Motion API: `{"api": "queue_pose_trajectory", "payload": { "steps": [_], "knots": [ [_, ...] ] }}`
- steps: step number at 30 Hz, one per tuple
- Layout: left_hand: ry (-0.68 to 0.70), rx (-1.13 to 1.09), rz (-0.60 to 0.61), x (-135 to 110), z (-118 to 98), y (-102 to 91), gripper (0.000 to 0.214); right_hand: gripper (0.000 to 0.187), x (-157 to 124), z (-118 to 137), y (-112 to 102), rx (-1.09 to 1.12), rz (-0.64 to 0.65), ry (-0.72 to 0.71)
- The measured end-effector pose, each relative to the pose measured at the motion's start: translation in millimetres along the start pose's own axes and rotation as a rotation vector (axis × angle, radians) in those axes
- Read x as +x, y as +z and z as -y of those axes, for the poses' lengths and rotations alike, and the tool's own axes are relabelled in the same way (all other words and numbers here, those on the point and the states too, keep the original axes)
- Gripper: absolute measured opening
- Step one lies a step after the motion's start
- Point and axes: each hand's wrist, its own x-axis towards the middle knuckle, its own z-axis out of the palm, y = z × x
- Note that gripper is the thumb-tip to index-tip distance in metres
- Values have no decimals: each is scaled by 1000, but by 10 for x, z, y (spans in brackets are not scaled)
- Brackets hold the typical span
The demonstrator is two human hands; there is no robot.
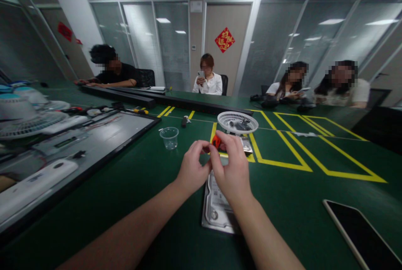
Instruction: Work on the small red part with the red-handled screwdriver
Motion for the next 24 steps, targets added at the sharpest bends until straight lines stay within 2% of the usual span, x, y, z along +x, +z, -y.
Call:
{"api": "queue_pose_trajectory", "payload": {
  "steps": [5,11,19,24],
  "knots": [
    [11,-3,43,5,-19,-10,10,40,-24,-2,9,53,18,33],
    [-9,-4,0,-5,-2,4,20,38,-17,-20,3,0,0,10],
    [-7,-22,53,-6,-8,2,12,41,-22,-13,27,41,3,15],
    [-20,-10,3,-5,-3,7,16,37,-13,-19,10,6,-13,9]
  ]
}}
